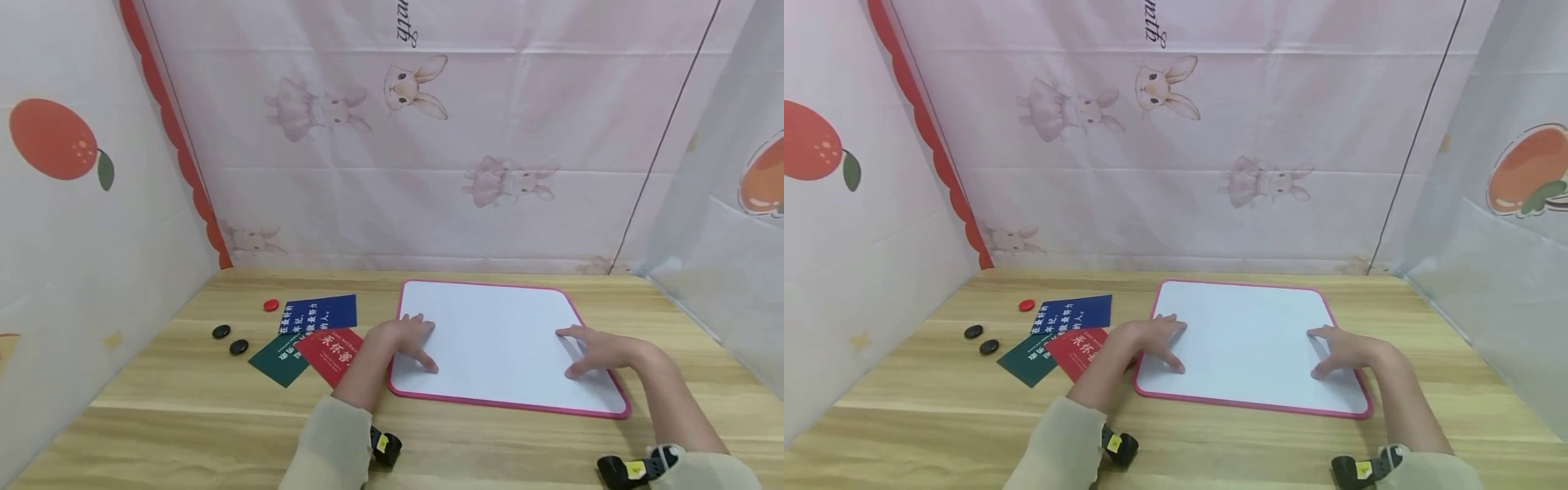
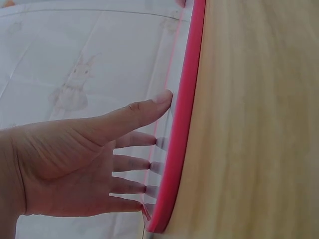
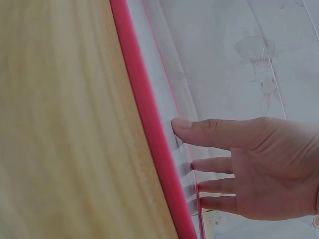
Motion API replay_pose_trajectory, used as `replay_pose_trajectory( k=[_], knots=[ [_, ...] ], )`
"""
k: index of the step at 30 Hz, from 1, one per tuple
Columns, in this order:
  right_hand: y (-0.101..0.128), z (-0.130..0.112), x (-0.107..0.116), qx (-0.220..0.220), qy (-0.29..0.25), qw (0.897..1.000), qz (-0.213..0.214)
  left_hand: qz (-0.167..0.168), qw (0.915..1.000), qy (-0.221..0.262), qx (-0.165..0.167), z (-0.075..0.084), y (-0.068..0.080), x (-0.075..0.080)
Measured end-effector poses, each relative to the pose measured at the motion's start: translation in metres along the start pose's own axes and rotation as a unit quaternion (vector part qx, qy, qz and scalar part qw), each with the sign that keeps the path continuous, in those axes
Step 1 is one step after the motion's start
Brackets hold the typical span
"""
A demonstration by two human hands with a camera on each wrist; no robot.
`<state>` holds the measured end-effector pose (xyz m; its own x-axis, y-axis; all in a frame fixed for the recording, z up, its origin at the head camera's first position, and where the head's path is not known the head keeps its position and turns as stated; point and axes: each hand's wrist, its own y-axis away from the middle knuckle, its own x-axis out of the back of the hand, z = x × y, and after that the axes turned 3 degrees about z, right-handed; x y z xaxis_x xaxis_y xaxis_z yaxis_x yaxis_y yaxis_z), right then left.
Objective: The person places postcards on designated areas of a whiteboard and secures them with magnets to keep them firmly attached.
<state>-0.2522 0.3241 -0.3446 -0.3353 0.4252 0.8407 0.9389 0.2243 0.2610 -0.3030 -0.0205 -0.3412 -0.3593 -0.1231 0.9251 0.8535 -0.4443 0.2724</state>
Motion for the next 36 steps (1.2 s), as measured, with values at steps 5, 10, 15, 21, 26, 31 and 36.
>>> replay_pose_trajectory(
  k=[5, 10, 15, 21, 26, 31, 36],
  knots=[
    [-0.001, -0.001, 0.000, 0.007, 0.002, 1.000, 0.005, -0.007, 0.9998, -0.005, 0.017, 0.003, 0.001, 0.001],
    [-0.001, -0.001, -0.002, 0.020, 0.001, 1.000, 0.007, -0.007, 0.9994, -0.019, 0.026, 0.006, 0.004, 0.002],
    [-0.001, -0.002, -0.003, 0.026, -0.004, 1.000, 0.006, -0.012, 0.9989, -0.034, 0.028, 0.008, 0.007, 0.006],
    [-0.002, -0.004, -0.003, 0.031, -0.010, 0.999, 0.006, -0.020, 0.9989, -0.037, 0.020, 0.004, 0.011, 0.012],
    [-0.003, -0.005, -0.003, 0.032, -0.010, 0.999, 0.004, -0.019, 0.9993, -0.025, 0.019, 0.000, 0.012, 0.015],
    [-0.003, -0.006, -0.003, 0.029, -0.008, 1.000, 0.001, -0.019, 0.9994, -0.023, 0.018, -0.002, 0.013, 0.015],
    [-0.003, -0.008, -0.004, 0.024, -0.009, 1.000, -0.006, -0.016, 0.9995, -0.014, 0.025, -0.003, 0.012, 0.016]
  ],
)
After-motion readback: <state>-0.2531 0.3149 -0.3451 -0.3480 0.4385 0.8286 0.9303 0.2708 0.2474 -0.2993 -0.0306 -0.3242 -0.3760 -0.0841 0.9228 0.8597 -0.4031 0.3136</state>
